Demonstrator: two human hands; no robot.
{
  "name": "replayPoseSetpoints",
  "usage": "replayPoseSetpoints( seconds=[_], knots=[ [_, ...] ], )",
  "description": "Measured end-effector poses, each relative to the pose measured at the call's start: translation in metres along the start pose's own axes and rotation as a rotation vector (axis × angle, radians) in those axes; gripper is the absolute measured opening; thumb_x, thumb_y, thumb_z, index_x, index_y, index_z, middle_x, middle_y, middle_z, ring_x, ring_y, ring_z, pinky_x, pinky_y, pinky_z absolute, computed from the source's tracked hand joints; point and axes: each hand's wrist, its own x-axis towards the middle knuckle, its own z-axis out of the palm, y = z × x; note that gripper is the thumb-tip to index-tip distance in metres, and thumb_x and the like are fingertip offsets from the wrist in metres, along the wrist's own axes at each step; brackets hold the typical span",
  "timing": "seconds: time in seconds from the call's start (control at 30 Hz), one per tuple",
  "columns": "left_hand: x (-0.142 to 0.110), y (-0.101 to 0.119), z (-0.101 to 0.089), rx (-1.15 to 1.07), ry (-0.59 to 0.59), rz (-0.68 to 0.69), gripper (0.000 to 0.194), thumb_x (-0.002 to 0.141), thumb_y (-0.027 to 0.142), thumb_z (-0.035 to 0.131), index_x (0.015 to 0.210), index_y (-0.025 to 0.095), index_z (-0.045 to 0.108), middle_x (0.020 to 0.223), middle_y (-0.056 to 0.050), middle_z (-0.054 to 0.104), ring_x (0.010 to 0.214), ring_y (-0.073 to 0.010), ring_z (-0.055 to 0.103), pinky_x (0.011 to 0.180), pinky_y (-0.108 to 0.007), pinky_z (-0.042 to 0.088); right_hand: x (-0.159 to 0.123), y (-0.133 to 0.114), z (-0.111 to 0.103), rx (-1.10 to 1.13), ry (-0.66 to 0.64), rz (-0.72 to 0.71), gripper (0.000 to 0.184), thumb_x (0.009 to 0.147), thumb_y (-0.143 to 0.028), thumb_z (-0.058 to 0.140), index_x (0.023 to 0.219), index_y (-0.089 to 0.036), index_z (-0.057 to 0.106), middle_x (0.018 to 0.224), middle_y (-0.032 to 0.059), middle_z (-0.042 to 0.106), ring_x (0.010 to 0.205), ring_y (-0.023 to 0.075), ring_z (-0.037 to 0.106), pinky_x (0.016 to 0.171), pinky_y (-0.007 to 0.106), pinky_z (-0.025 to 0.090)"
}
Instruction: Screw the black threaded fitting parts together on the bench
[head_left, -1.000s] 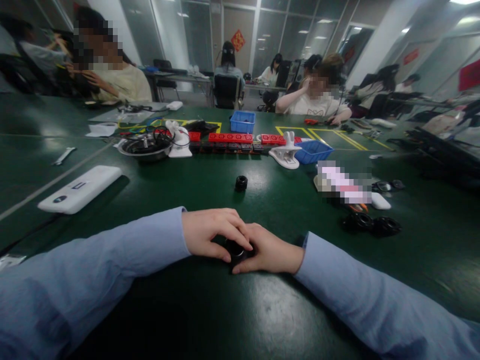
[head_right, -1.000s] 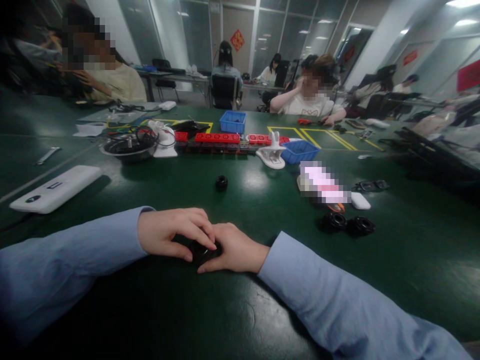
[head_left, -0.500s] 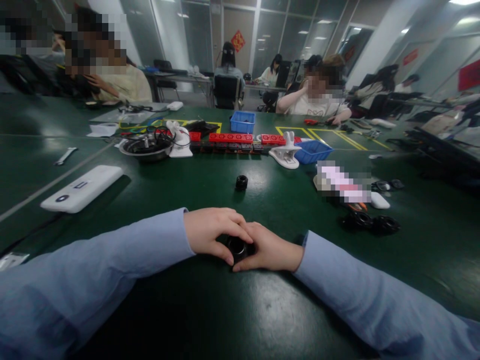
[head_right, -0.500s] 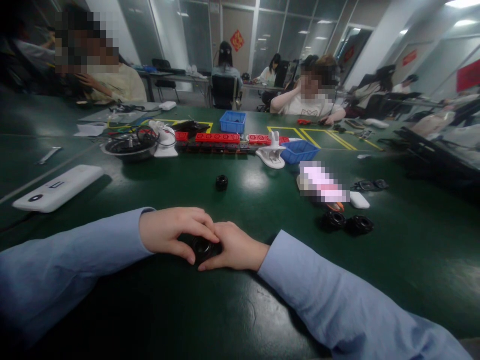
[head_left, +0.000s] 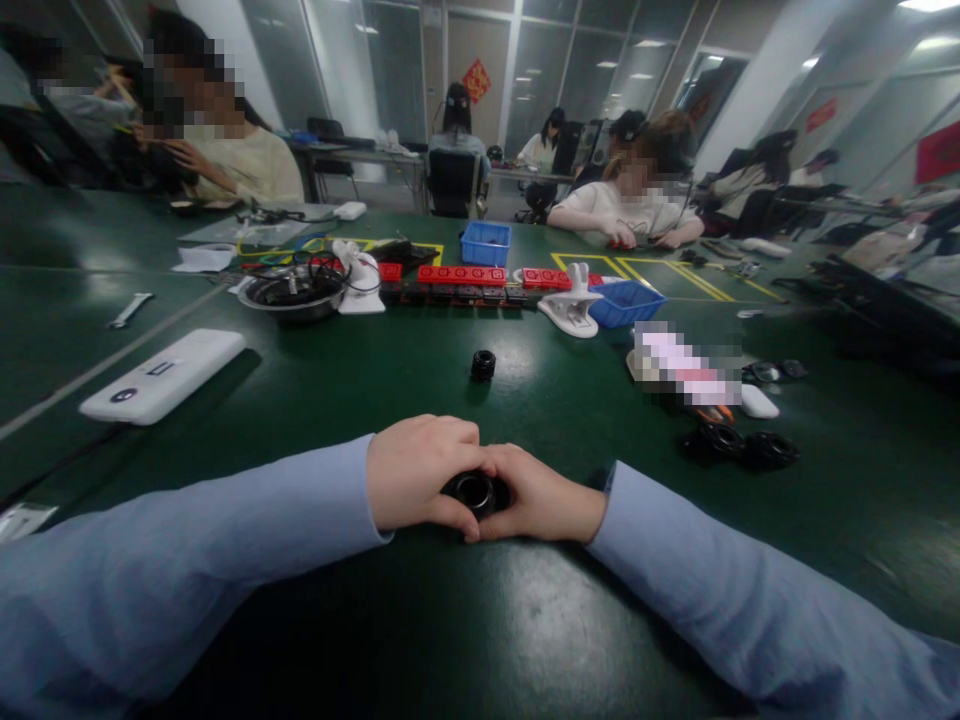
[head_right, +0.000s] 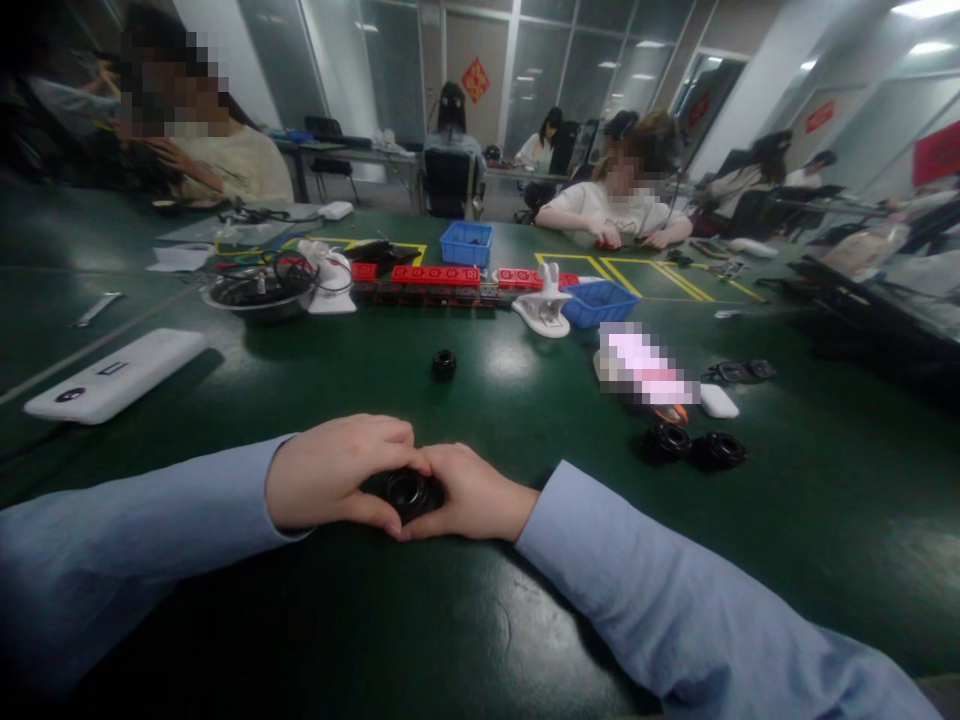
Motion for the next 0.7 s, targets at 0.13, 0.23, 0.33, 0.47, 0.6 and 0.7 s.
replayPoseSetpoints(
  seconds=[0.13, 0.23, 0.33, 0.47, 0.6, 0.7],
  knots=[
    [0.002, 0.013, -0.003, 0.090, -0.037, -0.109, 0.045, 0.069, 0.051, 0.074, 0.096, 0.016, 0.065, 0.083, -0.004, 0.061, 0.077, -0.0209, 0.060, 0.066, -0.030, 0.043, 0.000, 0.001, 0.000, -0.004, 0.017, 0.003, 0.049, 0.063, -0.035, 0.080, 0.104, -0.016, 0.062, 0.103, 0.0058, 0.067, 0.093, 0.0204, 0.062, 0.082, 0.031, 0.047],
    [0.004, 0.022, -0.002, 0.173, -0.036, -0.187, 0.049, 0.068, 0.056, 0.072, 0.088, 0.012, 0.066, 0.079, -0.006, 0.062, 0.074, -0.0225, 0.061, 0.066, -0.033, 0.045, 0.001, -0.002, -0.001, -0.006, 0.017, 0.002, 0.047, 0.063, -0.035, 0.080, 0.101, -0.015, 0.063, 0.099, 0.0058, 0.068, 0.088, 0.0201, 0.063, 0.078, 0.031, 0.048],
    [0.004, 0.025, 0.005, 0.258, 0.055, -0.191, 0.053, 0.073, 0.063, 0.063, 0.076, 0.011, 0.063, 0.071, -0.007, 0.060, 0.066, -0.0222, 0.060, 0.061, -0.033, 0.045, 0.001, -0.004, -0.001, -0.032, 0.016, 0.008, 0.042, 0.063, -0.036, 0.080, 0.094, -0.014, 0.063, 0.093, 0.0049, 0.068, 0.083, 0.0196, 0.063, 0.073, 0.029, 0.048],
    [0.004, 0.024, 0.013, 0.314, 0.143, -0.175, 0.059, 0.079, 0.069, 0.048, 0.071, 0.011, 0.059, 0.065, -0.007, 0.058, 0.061, -0.0217, 0.060, 0.057, -0.032, 0.044, 0.000, -0.002, 0.002, -0.062, 0.011, 0.029, 0.039, 0.064, -0.036, 0.078, 0.091, -0.014, 0.062, 0.091, 0.0047, 0.067, 0.081, 0.0189, 0.062, 0.072, 0.029, 0.047],
    [0.005, 0.024, 0.015, 0.320, 0.131, -0.194, 0.057, 0.078, 0.068, 0.051, 0.072, 0.012, 0.059, 0.066, -0.007, 0.059, 0.061, -0.0216, 0.060, 0.057, -0.032, 0.045, 0.004, 0.000, 0.001, -0.058, 0.001, 0.031, 0.041, 0.064, -0.038, 0.078, 0.092, -0.014, 0.062, 0.091, 0.0048, 0.067, 0.083, 0.0196, 0.062, 0.075, 0.030, 0.048],
    [0.005, 0.024, 0.016, 0.332, 0.119, -0.224, 0.055, 0.072, 0.067, 0.060, 0.074, 0.012, 0.060, 0.067, -0.007, 0.060, 0.064, -0.0226, 0.061, 0.059, -0.032, 0.046, -0.003, -0.009, -0.013, -0.048, -0.004, 0.049, 0.065, 0.058, -0.039, 0.082, 0.112, -0.014, 0.057, 0.106, 0.0088, 0.064, 0.095, 0.0236, 0.061, 0.084, 0.035, 0.049]
  ],
)
